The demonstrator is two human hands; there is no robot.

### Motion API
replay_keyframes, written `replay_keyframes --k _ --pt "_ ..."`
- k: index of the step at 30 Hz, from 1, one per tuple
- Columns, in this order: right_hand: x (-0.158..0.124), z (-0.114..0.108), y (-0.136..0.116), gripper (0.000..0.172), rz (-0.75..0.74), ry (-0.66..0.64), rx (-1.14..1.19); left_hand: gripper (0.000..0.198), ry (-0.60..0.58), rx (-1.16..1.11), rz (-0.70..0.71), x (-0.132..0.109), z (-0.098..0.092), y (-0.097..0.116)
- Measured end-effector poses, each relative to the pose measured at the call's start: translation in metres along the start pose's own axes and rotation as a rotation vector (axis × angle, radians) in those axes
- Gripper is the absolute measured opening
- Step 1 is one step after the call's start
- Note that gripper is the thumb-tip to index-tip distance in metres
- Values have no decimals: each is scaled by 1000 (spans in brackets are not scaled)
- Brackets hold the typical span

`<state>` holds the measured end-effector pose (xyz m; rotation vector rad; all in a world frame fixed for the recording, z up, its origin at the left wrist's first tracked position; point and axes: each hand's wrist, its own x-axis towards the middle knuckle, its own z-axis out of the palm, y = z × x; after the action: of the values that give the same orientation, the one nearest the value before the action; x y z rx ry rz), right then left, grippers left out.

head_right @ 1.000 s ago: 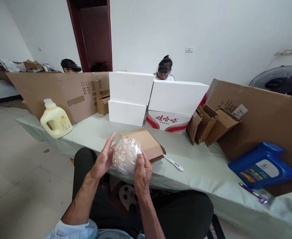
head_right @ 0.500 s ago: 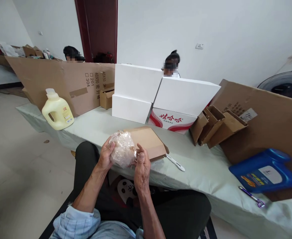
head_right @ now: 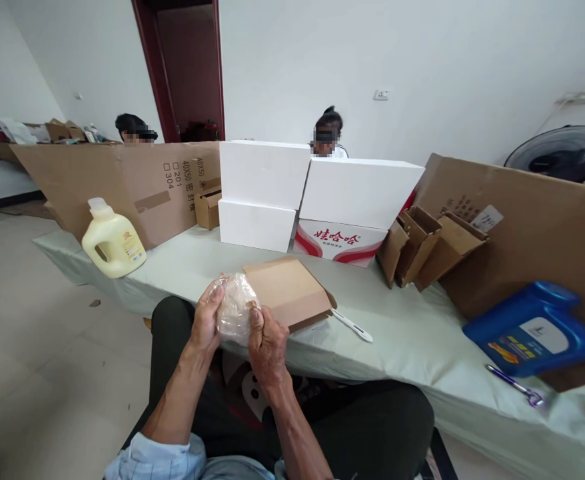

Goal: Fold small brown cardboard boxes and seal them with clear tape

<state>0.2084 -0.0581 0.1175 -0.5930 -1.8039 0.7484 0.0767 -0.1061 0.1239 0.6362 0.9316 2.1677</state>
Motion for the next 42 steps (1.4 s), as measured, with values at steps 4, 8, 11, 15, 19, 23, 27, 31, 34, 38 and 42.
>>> replay_keyframes --k 4,8,11,15,19,23,27,31,34,38,42 --pt "-3 -6 6 48 110 -30 140 55 48 66 83 -3 6 -7" --pt "-7 -11 7 44 115 -25 161 75 -35 103 19 -4 1 0" --pt "-8 -13 5 44 67 -54 131 91 -173 145 15 1 -8 11" --pt "-6 -16 4 45 55 -106 125 61 -277 253 57 7 -14 17" --pt "-4 -21 8 46 56 -85 121 46 -210 306 86 5 -7 10" --pt "-3 -25 11 45 13 -60 102 44 -216 312 85 0 2 7" --pt "-3 -27 9 43 -29 -42 84 38 -237 288 107 0 2 7" --pt "-3 -26 5 40 -104 -43 87 43 -216 278 176 1 0 8" --pt "-1 -26 1 36 -152 -45 100 54 -142 258 130 -2 -1 6" --pt "0 -26 2 37 -153 -36 104 59 -43 301 127 -5 -1 3" --pt "-2 -24 6 25 -104 55 43 52 33 393 259 -7 1 5"
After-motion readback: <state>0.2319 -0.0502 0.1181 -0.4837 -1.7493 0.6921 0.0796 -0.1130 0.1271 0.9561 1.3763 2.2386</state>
